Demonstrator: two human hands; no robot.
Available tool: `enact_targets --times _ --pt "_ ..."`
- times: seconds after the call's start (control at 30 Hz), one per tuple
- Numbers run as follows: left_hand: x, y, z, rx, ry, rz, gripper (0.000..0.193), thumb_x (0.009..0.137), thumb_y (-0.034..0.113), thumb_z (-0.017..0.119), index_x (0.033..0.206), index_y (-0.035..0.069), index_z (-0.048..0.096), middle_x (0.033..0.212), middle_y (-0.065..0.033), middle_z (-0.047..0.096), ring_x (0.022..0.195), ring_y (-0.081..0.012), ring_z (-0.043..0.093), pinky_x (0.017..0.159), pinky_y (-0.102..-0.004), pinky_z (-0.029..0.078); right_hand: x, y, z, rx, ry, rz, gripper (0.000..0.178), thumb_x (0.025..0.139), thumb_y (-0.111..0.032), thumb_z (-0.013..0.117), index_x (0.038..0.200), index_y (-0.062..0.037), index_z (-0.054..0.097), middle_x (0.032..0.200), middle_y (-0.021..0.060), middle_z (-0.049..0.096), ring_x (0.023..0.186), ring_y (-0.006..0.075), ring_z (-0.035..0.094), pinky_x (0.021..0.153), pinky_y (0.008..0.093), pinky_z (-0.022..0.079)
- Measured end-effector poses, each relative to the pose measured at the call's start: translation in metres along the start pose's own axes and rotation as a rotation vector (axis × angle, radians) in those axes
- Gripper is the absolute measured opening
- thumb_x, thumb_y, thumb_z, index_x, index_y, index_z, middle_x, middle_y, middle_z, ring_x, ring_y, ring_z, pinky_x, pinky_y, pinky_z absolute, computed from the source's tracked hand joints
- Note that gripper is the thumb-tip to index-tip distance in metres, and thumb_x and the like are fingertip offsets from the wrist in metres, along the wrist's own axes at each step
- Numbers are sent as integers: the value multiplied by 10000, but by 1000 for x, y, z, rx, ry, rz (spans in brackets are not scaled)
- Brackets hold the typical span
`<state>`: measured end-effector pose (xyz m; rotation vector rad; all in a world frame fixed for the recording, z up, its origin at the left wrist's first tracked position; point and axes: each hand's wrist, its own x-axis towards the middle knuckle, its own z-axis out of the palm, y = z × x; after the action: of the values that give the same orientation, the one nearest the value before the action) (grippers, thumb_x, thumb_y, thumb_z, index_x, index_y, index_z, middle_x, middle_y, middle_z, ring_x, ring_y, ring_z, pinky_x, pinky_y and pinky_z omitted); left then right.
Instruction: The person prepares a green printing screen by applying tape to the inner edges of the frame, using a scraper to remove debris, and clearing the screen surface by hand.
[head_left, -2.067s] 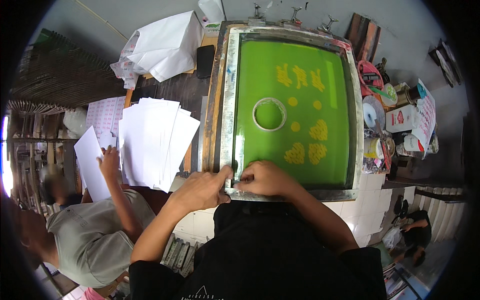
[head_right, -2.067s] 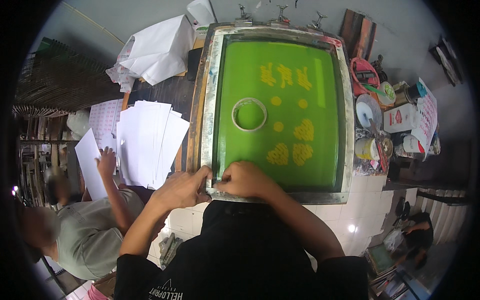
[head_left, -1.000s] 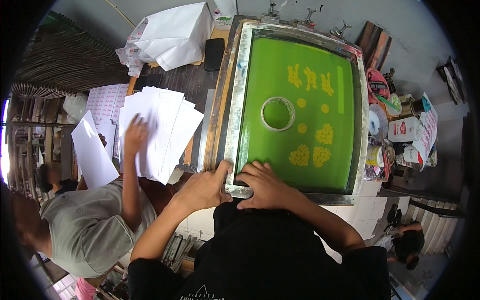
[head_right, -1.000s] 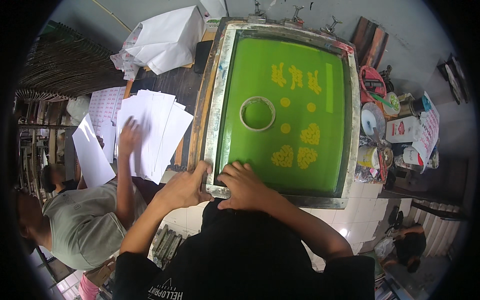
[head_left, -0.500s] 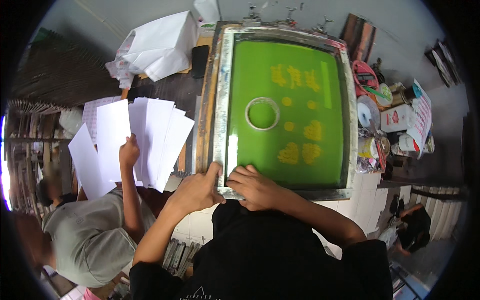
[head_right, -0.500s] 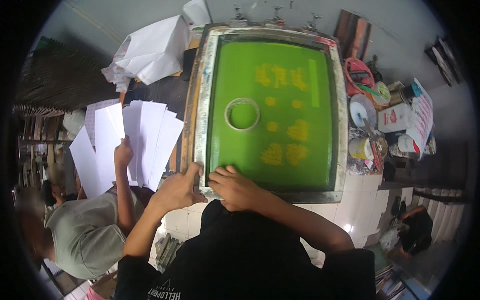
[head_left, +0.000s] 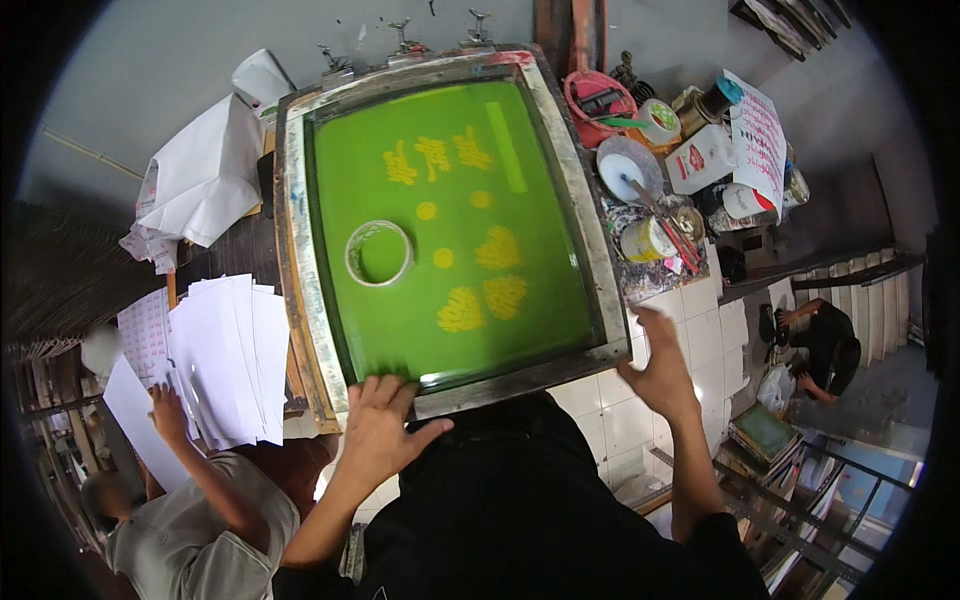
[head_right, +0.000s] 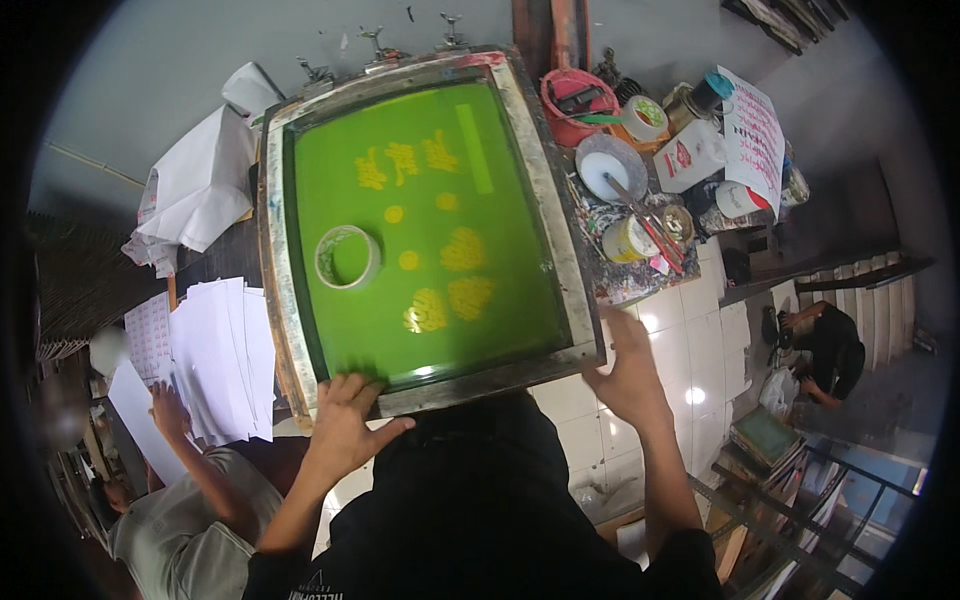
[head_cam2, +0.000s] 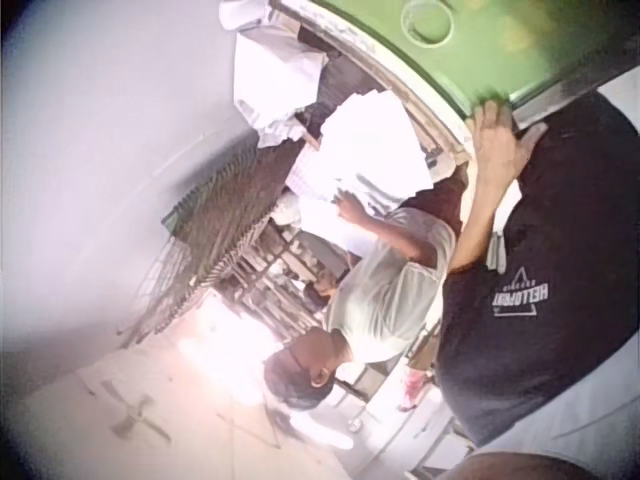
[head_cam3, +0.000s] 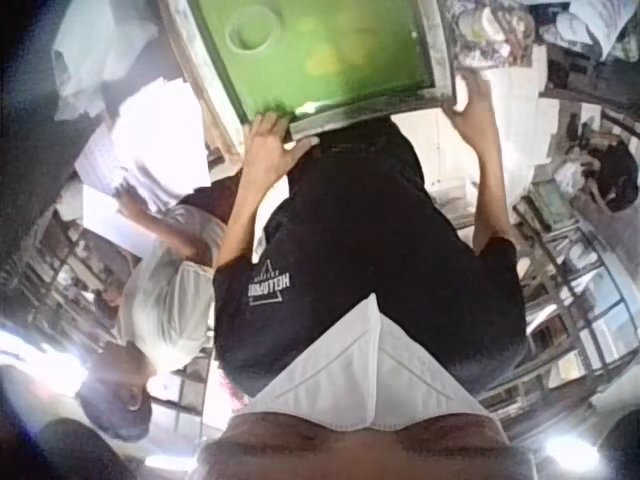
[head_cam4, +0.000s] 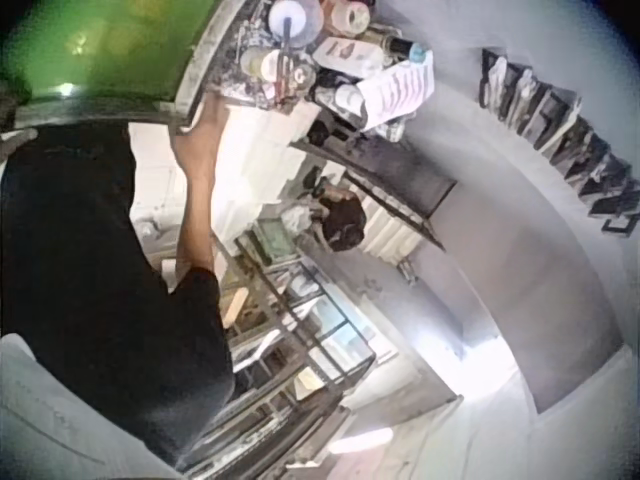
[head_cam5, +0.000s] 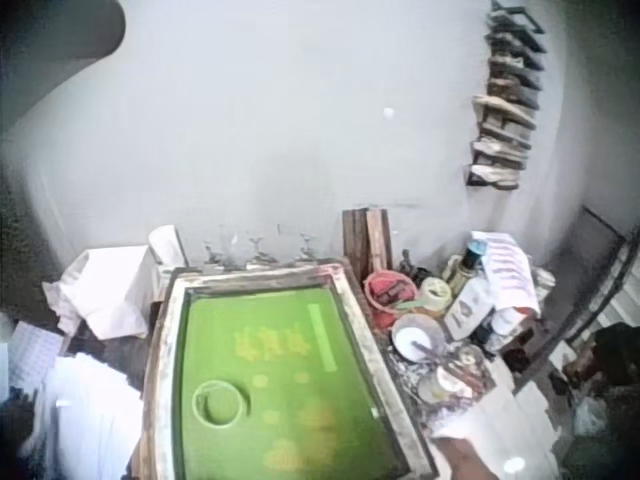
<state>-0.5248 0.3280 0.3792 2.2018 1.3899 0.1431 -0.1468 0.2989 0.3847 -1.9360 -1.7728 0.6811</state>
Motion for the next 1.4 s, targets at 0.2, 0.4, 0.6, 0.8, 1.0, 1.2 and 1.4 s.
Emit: enact_targets --times 0.2,0.4,0.6,0.8,1.0,1.2,1.4 --pt "58 64 41 -222 -36 176 582 772 383 850 1137 -43 693 1121 -139 622 1060 -336 575 940 -419 480 -19 25 12 167 -207 192 661 902 -51 685 1492 58 407 1405 264 507 1256 406 554 1076 429 459" --pt "118 133 92 -207 -84 278 394 756 250 826 1027 -8 700 1099 -121 622 1042 -330 579 933 -431 489 -17 26 11 111 -209 111 648 934 -70 681 1495 79 394 1407 273 496 1214 399 583 1030 412 504" --pt "123 146 106 -201 -28 294 332 721 160 821 1005 32 705 1089 -72 630 1013 -294 586 923 -428 486 -17 27 9 49 -239 86 664 945 -81 661 1509 91 357 1448 296 445 1299 428 511 1085 425 460" --pt "114 142 97 -357 118 361 492 724 122 828 1176 42 651 1158 -99 633 1082 -326 579 975 -428 438 -18 37 12 119 -235 48 660 926 -78 654 1483 116 359 1411 327 461 1329 478 439 1113 488 410" --pt "63 103 43 -181 68 197 601 797 169 796 1333 47 552 1203 -164 624 1160 -371 558 1022 -453 407 -9 -9 4 -136 -108 -300 646 838 -118 751 1420 14 503 1418 208 501 1323 392 483 1141 505 353" --pt "0 24 13 177 44 74 448 828 240 781 1206 39 650 1031 -108 684 1039 -273 643 1000 -430 391 18 -14 43 -521 -310 -565 367 780 -171 730 1116 -51 645 1010 100 661 1056 274 642 1136 548 321" --pt "-41 -30 -3 326 75 80 424 846 232 756 1217 48 661 1042 -81 688 1032 -226 638 965 -458 369 28 -9 24 -654 -424 -663 221 790 -117 665 1000 -50 650 914 102 644 896 263 644 945 466 393"
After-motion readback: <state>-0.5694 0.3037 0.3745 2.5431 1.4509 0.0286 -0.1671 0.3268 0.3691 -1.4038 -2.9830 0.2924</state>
